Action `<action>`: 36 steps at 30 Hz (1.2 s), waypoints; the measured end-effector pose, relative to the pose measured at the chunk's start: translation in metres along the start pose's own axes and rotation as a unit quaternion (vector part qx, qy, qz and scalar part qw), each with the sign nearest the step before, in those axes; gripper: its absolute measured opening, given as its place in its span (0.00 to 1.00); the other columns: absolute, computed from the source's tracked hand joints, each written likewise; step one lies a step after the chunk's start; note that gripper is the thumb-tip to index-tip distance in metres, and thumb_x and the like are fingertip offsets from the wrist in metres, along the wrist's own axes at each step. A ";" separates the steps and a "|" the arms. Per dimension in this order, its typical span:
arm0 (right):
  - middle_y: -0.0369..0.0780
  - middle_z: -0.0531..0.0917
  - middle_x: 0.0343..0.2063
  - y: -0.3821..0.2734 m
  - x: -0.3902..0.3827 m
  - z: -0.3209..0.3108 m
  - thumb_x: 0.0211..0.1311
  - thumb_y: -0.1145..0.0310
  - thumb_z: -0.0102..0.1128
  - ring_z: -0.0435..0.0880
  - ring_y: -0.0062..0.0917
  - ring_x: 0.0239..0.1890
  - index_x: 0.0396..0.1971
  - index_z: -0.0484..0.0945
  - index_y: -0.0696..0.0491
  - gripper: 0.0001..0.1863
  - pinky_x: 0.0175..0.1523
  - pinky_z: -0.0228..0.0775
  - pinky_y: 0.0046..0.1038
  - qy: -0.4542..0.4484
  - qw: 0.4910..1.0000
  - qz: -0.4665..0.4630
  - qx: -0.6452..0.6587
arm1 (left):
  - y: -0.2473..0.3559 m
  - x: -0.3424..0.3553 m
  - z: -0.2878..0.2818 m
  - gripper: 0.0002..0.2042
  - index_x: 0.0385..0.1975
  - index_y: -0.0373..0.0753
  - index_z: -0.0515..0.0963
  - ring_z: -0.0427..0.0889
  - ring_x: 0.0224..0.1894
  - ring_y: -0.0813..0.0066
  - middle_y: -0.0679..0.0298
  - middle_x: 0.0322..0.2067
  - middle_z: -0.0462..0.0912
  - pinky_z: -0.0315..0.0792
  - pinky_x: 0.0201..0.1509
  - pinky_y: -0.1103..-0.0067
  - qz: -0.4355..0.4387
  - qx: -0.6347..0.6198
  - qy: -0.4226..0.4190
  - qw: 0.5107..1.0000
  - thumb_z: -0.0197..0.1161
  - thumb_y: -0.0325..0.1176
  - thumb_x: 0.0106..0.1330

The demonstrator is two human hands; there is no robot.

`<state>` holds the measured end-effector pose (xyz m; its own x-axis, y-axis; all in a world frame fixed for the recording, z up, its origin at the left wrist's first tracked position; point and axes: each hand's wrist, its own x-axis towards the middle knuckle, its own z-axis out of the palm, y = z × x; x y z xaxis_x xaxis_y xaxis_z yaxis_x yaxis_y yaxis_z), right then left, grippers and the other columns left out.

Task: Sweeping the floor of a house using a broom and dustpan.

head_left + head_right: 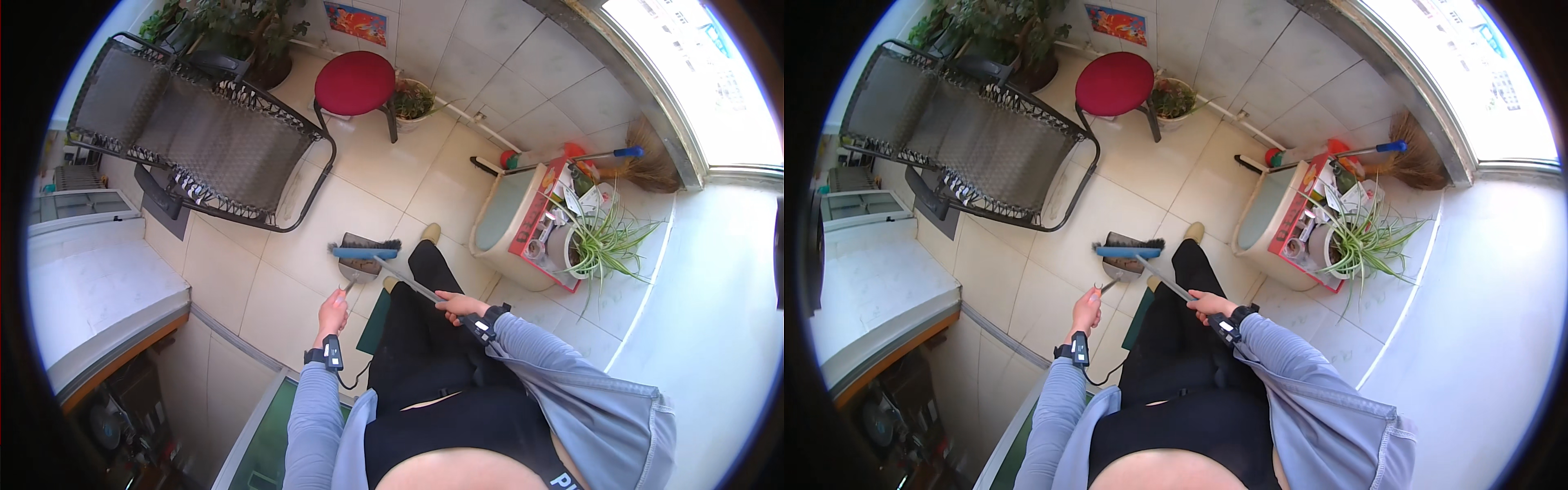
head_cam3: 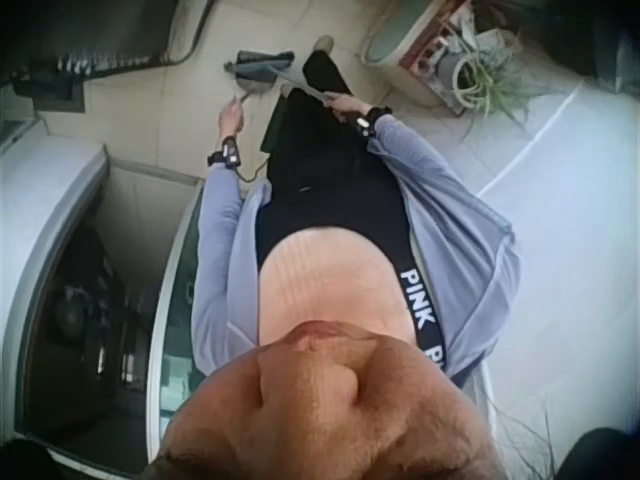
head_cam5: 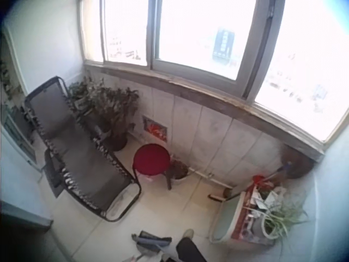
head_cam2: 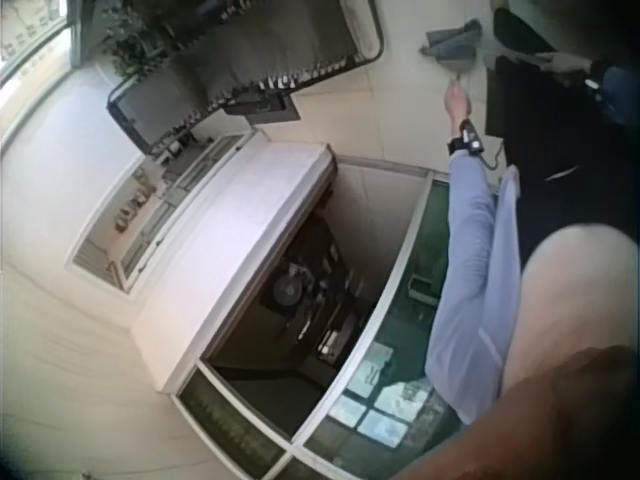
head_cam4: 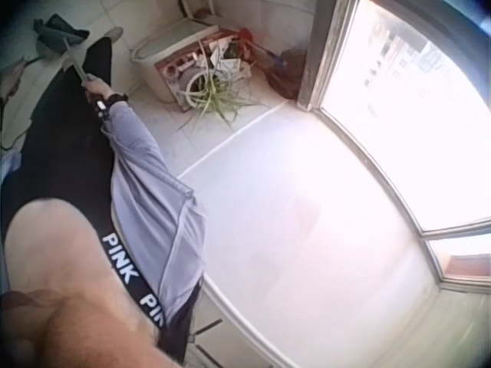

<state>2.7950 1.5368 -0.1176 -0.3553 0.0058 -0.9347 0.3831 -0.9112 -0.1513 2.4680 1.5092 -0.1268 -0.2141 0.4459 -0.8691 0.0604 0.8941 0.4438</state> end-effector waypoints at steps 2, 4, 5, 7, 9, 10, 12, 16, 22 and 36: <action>0.32 0.67 0.13 -0.001 -0.024 -0.006 0.58 0.63 0.45 0.64 0.13 0.11 0.58 0.47 0.46 0.29 0.15 0.60 0.16 0.021 1.000 -0.013 -0.006 | -0.003 0.000 -0.003 0.19 0.48 0.47 0.67 0.60 0.07 0.84 0.69 0.09 0.64 0.53 0.08 0.85 -0.023 0.003 0.015 1.000 0.48 0.29 0.53; 0.30 0.64 0.13 0.001 -0.044 -0.020 0.58 0.61 0.46 0.60 0.10 0.11 0.57 0.51 0.46 0.27 0.14 0.56 0.14 0.034 0.999 -0.007 -0.006 | -0.010 -0.002 -0.007 0.19 0.48 0.48 0.68 0.61 0.07 0.84 0.69 0.09 0.65 0.54 0.08 0.85 0.003 0.036 0.019 0.999 0.49 0.29 0.53; 0.30 0.63 0.13 0.004 -0.051 -0.027 0.59 0.62 0.45 0.60 0.10 0.11 0.55 0.55 0.46 0.24 0.14 0.56 0.13 0.068 0.998 -0.012 0.005 | -0.014 -0.004 -0.010 0.19 0.47 0.48 0.69 0.62 0.07 0.84 0.69 0.09 0.65 0.55 0.08 0.85 -0.010 0.052 0.023 0.998 0.49 0.29 0.53; 0.30 0.64 0.14 0.004 -0.056 -0.047 0.60 0.63 0.42 0.62 0.10 0.12 0.51 0.59 0.48 0.18 0.15 0.57 0.14 0.069 0.995 -0.055 0.039 | -0.026 -0.010 -0.016 0.19 0.47 0.48 0.69 0.62 0.08 0.84 0.69 0.09 0.65 0.55 0.09 0.85 0.008 0.070 0.027 0.997 0.50 0.30 0.53; 0.34 0.70 0.17 0.000 -0.047 -0.066 0.61 0.66 0.40 0.65 0.13 0.13 0.48 0.60 0.50 0.15 0.15 0.61 0.16 0.127 0.987 -0.067 0.070 | -0.040 -0.018 -0.024 0.19 0.47 0.48 0.69 0.63 0.08 0.84 0.69 0.09 0.65 0.56 0.10 0.85 0.002 0.080 0.030 0.996 0.50 0.30 0.53; 0.36 0.72 0.19 -0.008 -0.038 -0.080 0.60 0.68 0.39 0.65 0.14 0.13 0.47 0.60 0.51 0.15 0.15 0.60 0.16 0.147 0.986 -0.074 0.024 | -0.048 -0.023 -0.029 0.19 0.47 0.48 0.69 0.63 0.08 0.84 0.69 0.09 0.66 0.57 0.10 0.85 0.004 0.075 0.029 0.997 0.50 0.30 0.52; 0.37 0.69 0.17 -0.023 -0.016 -0.102 0.58 0.70 0.39 0.62 0.14 0.12 0.47 0.60 0.52 0.15 0.13 0.57 0.16 0.198 0.976 -0.082 0.051 | -0.063 -0.029 -0.036 0.19 0.47 0.47 0.69 0.63 0.09 0.85 0.70 0.10 0.66 0.58 0.11 0.85 0.006 0.069 0.030 0.997 0.51 0.30 0.52; 0.34 0.62 0.13 -0.056 0.041 -0.116 0.58 0.71 0.39 0.59 0.15 0.10 0.53 0.47 0.47 0.23 0.12 0.53 0.16 0.201 0.960 -0.124 0.147 | -0.095 -0.040 -0.043 0.20 0.47 0.46 0.69 0.64 0.10 0.84 0.69 0.11 0.68 0.60 0.13 0.85 0.033 0.080 0.036 0.996 0.52 0.30 0.51; 0.34 0.63 0.10 -0.018 0.089 -0.016 0.58 0.69 0.39 0.61 0.18 0.09 0.57 0.36 0.46 0.30 0.12 0.55 0.20 0.160 0.976 -0.062 -0.137 | -0.117 -0.031 -0.038 0.20 0.47 0.44 0.69 0.65 0.10 0.83 0.68 0.13 0.70 0.60 0.14 0.85 0.042 0.086 0.040 0.995 0.52 0.31 0.50; 0.31 0.63 0.12 -0.014 -0.001 0.059 0.59 0.71 0.42 0.59 0.10 0.11 0.59 0.44 0.41 0.29 0.13 0.53 0.12 -0.036 0.998 0.035 0.040 | -0.121 -0.043 -0.038 0.23 0.50 0.46 0.66 0.67 0.09 0.80 0.67 0.12 0.69 0.63 0.13 0.82 -0.026 0.119 0.041 0.992 0.49 0.27 0.50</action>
<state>2.7397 1.5252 -0.0961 -0.3905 -0.0861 -0.9166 0.3407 -0.9384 -0.0570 2.4329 1.3796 -0.1346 -0.3005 0.4025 -0.8647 0.2731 0.9050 0.3263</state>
